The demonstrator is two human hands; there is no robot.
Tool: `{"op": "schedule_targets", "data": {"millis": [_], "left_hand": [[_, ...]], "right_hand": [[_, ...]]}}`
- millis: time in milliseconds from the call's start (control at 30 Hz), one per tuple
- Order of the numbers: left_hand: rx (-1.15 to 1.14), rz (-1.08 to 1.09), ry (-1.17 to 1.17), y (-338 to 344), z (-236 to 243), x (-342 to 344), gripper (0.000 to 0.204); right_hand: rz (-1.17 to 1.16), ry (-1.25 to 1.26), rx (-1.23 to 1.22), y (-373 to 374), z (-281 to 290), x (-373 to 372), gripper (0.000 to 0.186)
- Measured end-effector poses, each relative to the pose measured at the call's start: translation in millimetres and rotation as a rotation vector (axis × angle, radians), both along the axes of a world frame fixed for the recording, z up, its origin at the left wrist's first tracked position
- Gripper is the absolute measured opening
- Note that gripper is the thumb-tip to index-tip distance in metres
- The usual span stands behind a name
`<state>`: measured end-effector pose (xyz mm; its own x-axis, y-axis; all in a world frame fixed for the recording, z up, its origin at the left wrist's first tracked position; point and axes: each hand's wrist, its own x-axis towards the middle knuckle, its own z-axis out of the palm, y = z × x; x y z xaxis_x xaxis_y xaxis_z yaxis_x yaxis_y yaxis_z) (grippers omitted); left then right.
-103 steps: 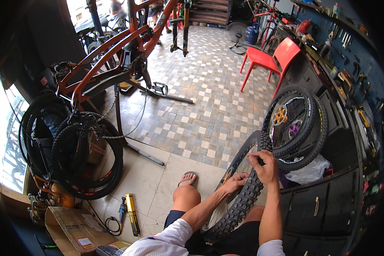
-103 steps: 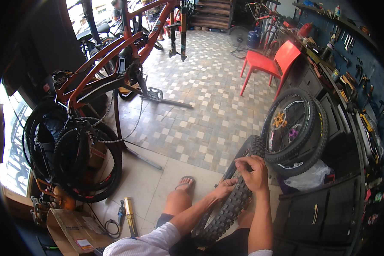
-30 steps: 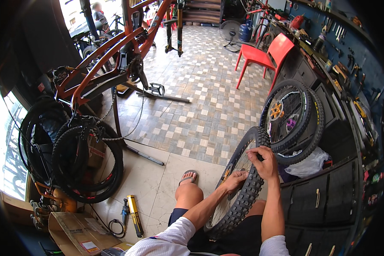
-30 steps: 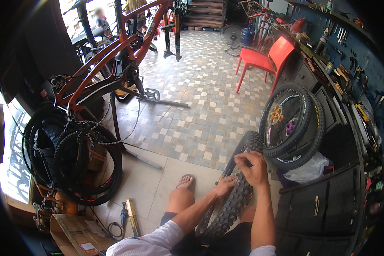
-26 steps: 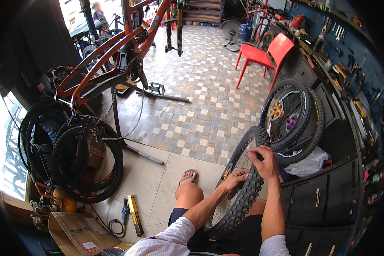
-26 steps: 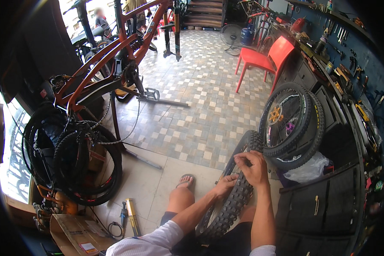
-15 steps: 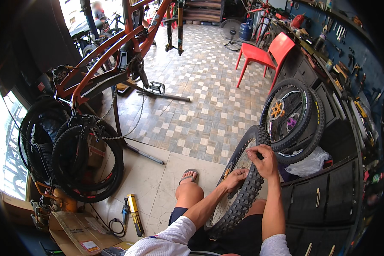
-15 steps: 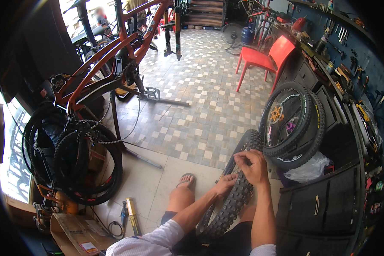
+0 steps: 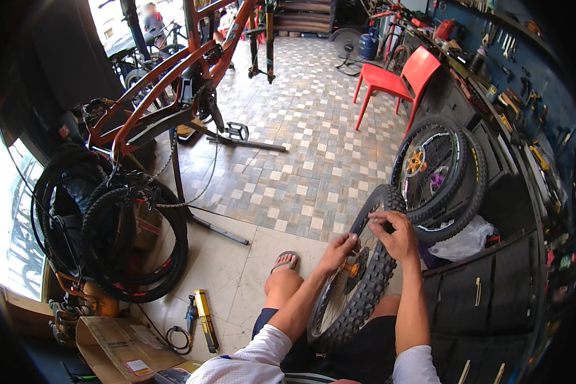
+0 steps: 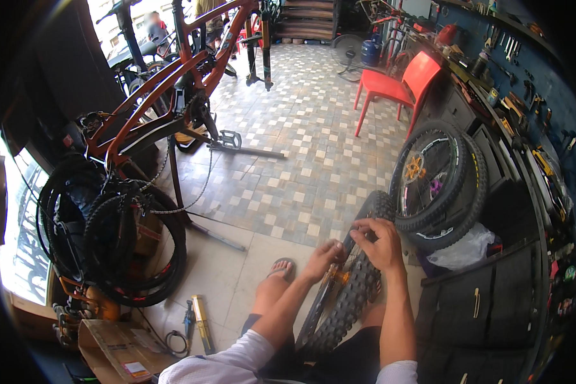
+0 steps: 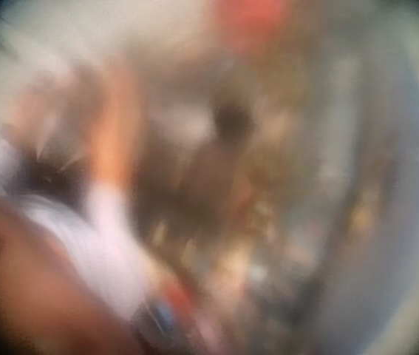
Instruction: The person installs a bicycle tire onto a wheel rim by hand, pressing the tire bead into place around the circumference. The person rotates the wheel and uses both hands to seat the tire, occasionally reaching for tools on the workbench.
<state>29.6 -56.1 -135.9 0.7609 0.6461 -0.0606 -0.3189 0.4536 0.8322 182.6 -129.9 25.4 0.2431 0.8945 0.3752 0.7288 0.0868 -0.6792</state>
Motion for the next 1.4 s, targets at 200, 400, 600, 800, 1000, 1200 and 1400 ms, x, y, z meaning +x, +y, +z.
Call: {"op": "schedule_targets", "data": {"millis": [200,400,600,800,1000,1200,1400], "left_hand": [[0.132,0.116,0.051,20,86,-12,0.030],[0.186,0.213,0.175,15,117,-14,0.030],[0.234,0.161,0.213,4,117,-26,0.036],[0.356,0.230,0.238,4,113,-59,0.033],[0.467,0.291,0.339,-13,132,-72,0.043],[0.628,0.309,0.601,-59,142,-79,0.056],[1.111,0.212,0.760,-132,121,-60,0.123]], "right_hand": [[0.060,0.049,0.083,-2,3,-10,0.027],[0.096,0.155,0.164,-10,-1,-29,0.022],[-0.013,0.192,0.127,-25,-13,-34,0.019],[-0.066,0.154,0.200,-35,-15,-40,0.023],[-0.047,0.209,0.210,-44,-19,-38,0.022],[-0.028,0.293,0.249,-40,-28,-39,0.019],[0.008,0.928,0.435,-31,-26,-13,0.014]]}}
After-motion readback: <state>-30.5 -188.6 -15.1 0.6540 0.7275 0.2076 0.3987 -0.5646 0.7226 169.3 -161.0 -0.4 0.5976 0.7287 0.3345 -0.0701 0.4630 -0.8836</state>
